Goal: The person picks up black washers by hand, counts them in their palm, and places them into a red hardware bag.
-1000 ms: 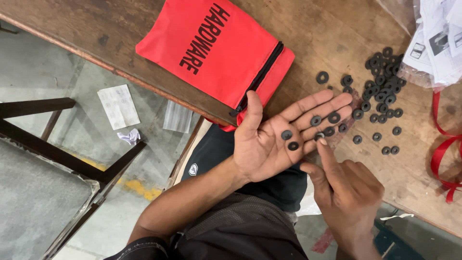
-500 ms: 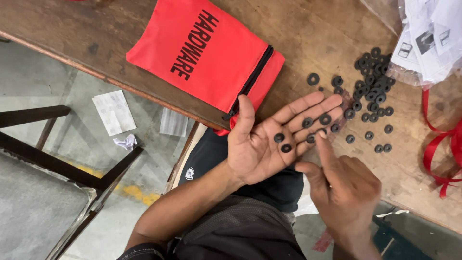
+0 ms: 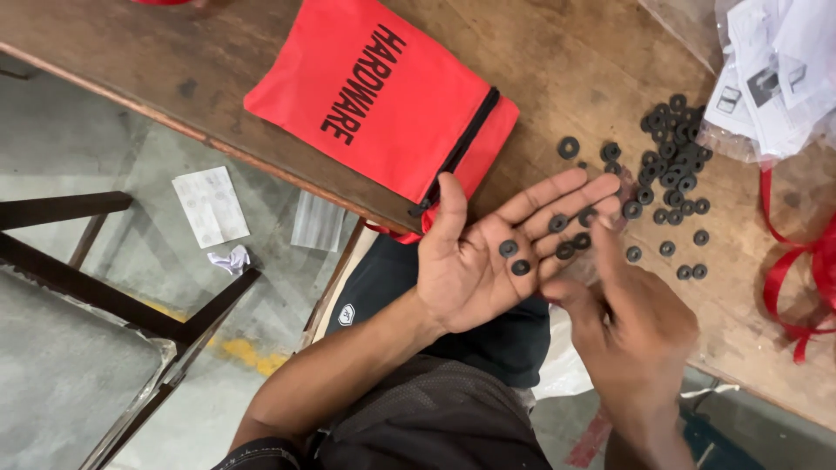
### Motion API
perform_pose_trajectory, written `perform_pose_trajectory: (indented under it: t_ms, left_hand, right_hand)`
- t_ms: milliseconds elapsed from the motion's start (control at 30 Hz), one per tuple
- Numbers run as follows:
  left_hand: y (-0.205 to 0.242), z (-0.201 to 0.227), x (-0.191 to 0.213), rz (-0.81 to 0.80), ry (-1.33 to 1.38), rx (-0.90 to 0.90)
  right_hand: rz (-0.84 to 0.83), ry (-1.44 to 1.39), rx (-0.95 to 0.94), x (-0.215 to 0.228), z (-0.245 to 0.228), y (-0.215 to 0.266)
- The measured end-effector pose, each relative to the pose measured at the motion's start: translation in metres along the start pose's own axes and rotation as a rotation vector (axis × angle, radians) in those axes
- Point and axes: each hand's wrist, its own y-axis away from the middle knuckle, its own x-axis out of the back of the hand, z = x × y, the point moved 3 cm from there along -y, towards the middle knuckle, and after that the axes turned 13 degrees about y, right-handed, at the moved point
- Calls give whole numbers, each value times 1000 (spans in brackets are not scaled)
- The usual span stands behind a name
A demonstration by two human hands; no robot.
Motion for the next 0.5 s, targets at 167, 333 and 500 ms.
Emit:
perform_pose_trajectory:
  t_ms: [167,333,500]
  left_hand:
    - [-2,-15,-3,170,-37,-150]
    - [-16,-58,15,216,-172,-398]
    - [-18,-57,-45,248,-1506,-791]
  right_hand:
    - [250,-499,-228,-15,8,27]
    - [368,-1507,-628,-23,-3,-9]
    - [-84,-1681,-567,-43,-3,-22]
